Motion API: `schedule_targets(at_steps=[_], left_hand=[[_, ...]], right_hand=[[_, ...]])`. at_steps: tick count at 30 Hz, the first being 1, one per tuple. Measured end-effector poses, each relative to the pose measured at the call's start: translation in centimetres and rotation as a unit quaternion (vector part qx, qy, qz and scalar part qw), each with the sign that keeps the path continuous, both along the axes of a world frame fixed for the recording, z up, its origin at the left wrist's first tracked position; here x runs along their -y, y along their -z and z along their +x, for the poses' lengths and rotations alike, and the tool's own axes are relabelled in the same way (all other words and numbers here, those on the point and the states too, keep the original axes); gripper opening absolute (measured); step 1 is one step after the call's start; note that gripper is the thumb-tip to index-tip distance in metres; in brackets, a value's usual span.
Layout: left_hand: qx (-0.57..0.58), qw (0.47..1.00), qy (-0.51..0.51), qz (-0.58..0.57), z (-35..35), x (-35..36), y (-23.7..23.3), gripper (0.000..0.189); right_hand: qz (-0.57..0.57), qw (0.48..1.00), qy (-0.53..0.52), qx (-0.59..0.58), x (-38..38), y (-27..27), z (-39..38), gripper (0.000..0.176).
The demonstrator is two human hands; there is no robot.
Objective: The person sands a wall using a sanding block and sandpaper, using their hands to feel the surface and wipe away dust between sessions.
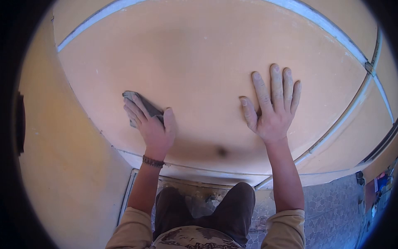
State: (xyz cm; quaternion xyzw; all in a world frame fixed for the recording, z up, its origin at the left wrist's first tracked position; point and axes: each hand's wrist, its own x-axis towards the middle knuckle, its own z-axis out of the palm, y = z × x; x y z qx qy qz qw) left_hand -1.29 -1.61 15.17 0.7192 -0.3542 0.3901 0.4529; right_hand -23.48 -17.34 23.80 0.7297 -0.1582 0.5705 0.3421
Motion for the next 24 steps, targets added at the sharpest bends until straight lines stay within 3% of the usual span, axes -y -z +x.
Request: schedule_targets(at_steps=[7, 10, 13, 16, 17, 18, 19, 21, 22, 24], left_hand=[[-0.125, 0.991, -0.017, -0.047, 0.0, 1.3, -1.7, 0.083], [-0.097, 0.991, 0.032, -0.091, -0.6, 1.1, -0.7, 0.080], [-0.011, 0.996, 0.087, 0.025, -2.8, 1.2, 6.2, 0.071], [0.076, 0.994, 0.059, 0.043, -5.5, 3.3, 7.8, 0.066], [0.053, 0.996, 0.059, 0.027, -5.8, 4.1, 6.4, 0.064], [0.030, 0.998, 0.060, 0.009, -6.1, 4.6, 1.6, 0.062], [0.056, 0.998, 0.030, 0.030, -5.9, 4.7, -4.6, 0.060], [0.104, 0.992, -0.001, -0.071, -5.6, 6.5, -16.3, 0.058], [0.132, 0.983, -0.028, -0.123, -5.6, 7.5, -19.0, 0.059], [0.144, 0.986, 0.041, -0.078, -6.1, 7.1, -15.1, 0.059]], right_hand=[[0.009, 1.000, 0.004, 0.013, -0.2, 0.3, 0.1, 0.045], [0.017, 1.000, 0.003, 0.023, -0.1, 0.6, 0.1, 0.045], [0.033, 0.999, 0.004, 0.030, -0.4, 0.8, 0.1, 0.044], [0.031, 0.999, -0.013, 0.039, -0.2, 0.8, 0.1, 0.044], [0.035, 0.998, -0.016, 0.038, -0.2, 0.9, 0.0, 0.043], [0.038, 0.998, -0.019, 0.039, -0.2, 0.8, 0.0, 0.043], [0.041, 0.998, -0.021, 0.036, -0.3, 0.8, -0.1, 0.043], [0.040, 0.998, -0.038, 0.043, -0.1, 0.7, 0.0, 0.041], [0.039, 0.997, -0.049, 0.048, 0.1, 0.7, 0.0, 0.040], [0.044, 0.996, -0.069, 0.047, 0.2, 0.9, -0.7, 0.039]])
